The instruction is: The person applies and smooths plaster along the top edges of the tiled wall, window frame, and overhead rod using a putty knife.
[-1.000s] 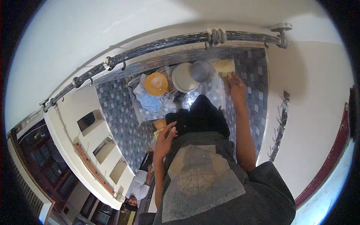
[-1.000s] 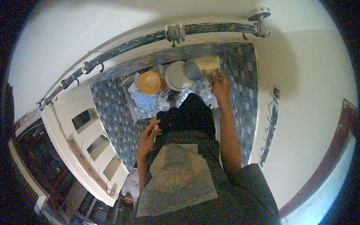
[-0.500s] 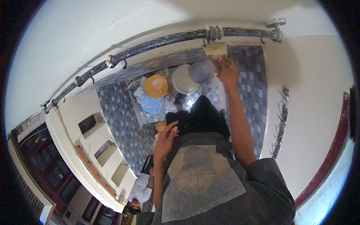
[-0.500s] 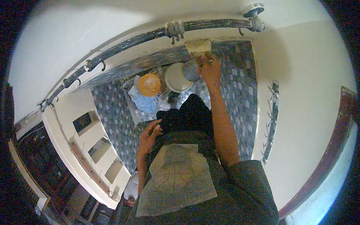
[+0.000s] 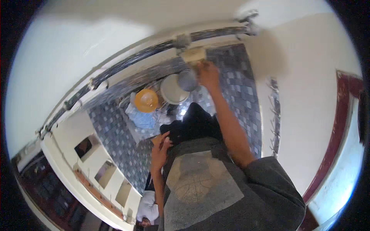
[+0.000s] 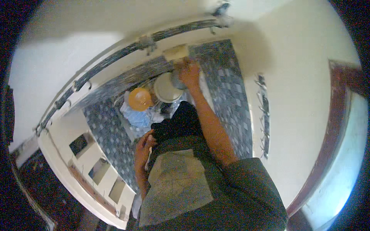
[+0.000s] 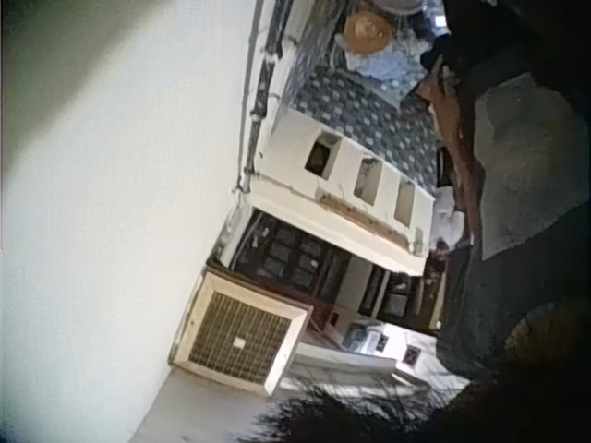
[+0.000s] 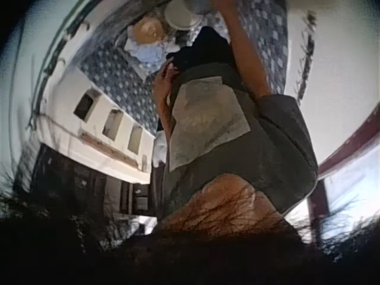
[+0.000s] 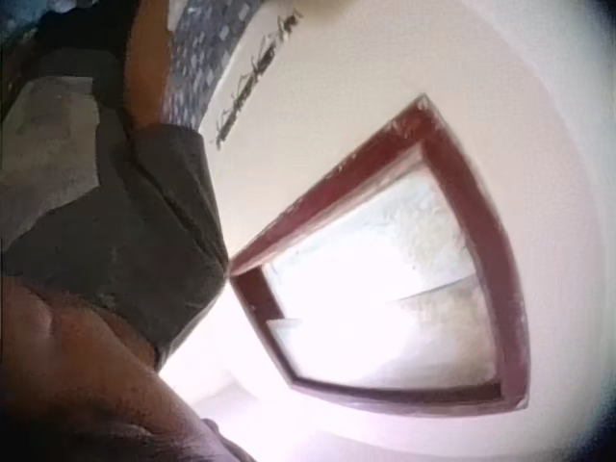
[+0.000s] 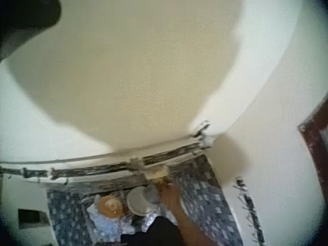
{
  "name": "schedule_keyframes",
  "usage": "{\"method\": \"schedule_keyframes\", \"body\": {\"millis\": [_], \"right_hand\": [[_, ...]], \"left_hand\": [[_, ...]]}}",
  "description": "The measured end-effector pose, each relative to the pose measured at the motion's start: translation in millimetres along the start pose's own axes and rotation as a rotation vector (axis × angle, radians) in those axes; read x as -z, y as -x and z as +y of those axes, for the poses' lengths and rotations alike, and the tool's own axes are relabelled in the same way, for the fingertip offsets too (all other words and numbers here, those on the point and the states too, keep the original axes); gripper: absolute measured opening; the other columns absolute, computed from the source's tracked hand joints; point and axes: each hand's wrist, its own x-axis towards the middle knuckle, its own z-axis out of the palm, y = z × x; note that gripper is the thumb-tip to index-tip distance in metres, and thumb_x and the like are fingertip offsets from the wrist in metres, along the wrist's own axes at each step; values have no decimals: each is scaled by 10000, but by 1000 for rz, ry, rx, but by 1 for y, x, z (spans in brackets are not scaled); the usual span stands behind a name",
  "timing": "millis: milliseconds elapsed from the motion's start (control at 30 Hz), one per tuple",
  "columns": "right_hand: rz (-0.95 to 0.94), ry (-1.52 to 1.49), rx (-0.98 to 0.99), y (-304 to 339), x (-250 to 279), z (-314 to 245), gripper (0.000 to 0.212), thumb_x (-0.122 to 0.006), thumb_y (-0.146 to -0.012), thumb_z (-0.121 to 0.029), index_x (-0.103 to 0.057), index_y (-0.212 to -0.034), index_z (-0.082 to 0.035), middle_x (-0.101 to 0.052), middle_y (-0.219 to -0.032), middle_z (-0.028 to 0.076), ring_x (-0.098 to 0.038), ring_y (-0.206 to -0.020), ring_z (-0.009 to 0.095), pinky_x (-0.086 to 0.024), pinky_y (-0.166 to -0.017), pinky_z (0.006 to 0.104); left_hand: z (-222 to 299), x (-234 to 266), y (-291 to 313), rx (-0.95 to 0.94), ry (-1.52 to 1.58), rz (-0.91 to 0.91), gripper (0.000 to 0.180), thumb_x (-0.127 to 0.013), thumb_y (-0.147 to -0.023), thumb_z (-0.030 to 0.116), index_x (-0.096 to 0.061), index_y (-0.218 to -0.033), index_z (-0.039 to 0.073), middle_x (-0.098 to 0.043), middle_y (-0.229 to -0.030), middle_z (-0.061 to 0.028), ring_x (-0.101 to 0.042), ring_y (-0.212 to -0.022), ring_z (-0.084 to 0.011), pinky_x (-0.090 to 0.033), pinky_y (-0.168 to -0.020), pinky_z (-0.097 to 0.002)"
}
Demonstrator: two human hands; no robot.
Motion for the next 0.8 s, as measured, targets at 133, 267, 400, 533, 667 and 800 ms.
{"method": "schedule_keyframes", "body": {"millis": [133, 267, 400, 533, 667, 800], "right_hand": [[-274, -442, -735, 1, 29, -41, 401, -630, -860, -337, -589, -1053, 13, -645, -752, 146, -631, -563, 196, -487, -519, 320], [-78, -292, -425, 61, 53, -28, 353, -601, -886, -328, -610, -1002, 5, -638, -720, 112, -604, -562, 141, -465, -526, 295], [-319, -546, -723, 102, 96, -34, 396, -612, -883, -335, -571, -1076, 8, -641, -840, 129, -624, -721, 184, -482, -651, 323], [-138, -688, -744, 127, 103, -32, 430, -595, -895, -353, -548, -1090, 27, -647, -906, 135, -623, -796, 202, -488, -741, 351], [111, -770, -828, 143, 122, -30, 297, -599, -911, -194, -489, -1110, -3, -592, -922, 81, -572, -760, 123, -468, -635, 254], [603, -538, -857, 173, 134, -38, 289, -596, -911, -250, -530, -1028, 6, -603, -881, 85, -571, -773, 150, -468, -704, 290]], "left_hand": [[13, 0, 2, 3, -72, -9, 382, -520, -954, 294, -545, -1255, 60, -605, -931, -60, -587, -880, -149, -464, -807, -281], [20, -2, -13, -48, -164, -28, 384, -520, -954, 281, -536, -1263, 54, -611, -938, -63, -587, -878, -154, -457, -810, -280], [45, -7, -27, -63, -184, -46, 374, -518, -952, 234, -516, -1285, 64, -619, -1019, -87, -591, -941, -168, -453, -826, -295], [62, -10, -47, -122, -222, -78, 366, -512, -940, 167, -506, -1286, 48, -611, -1111, -112, -583, -1028, -178, -444, -860, -298], [84, -7, -60, -168, -308, -192, 361, -517, -937, 161, -514, -1273, 29, -593, -1164, -126, -573, -1055, -190, -432, -890, -292], [82, 11, -62, -316, -508, -248, 393, -536, -936, 250, -527, -1264, 34, -592, -1157, -125, -573, -1047, -205, -444, -897, -314]]}}
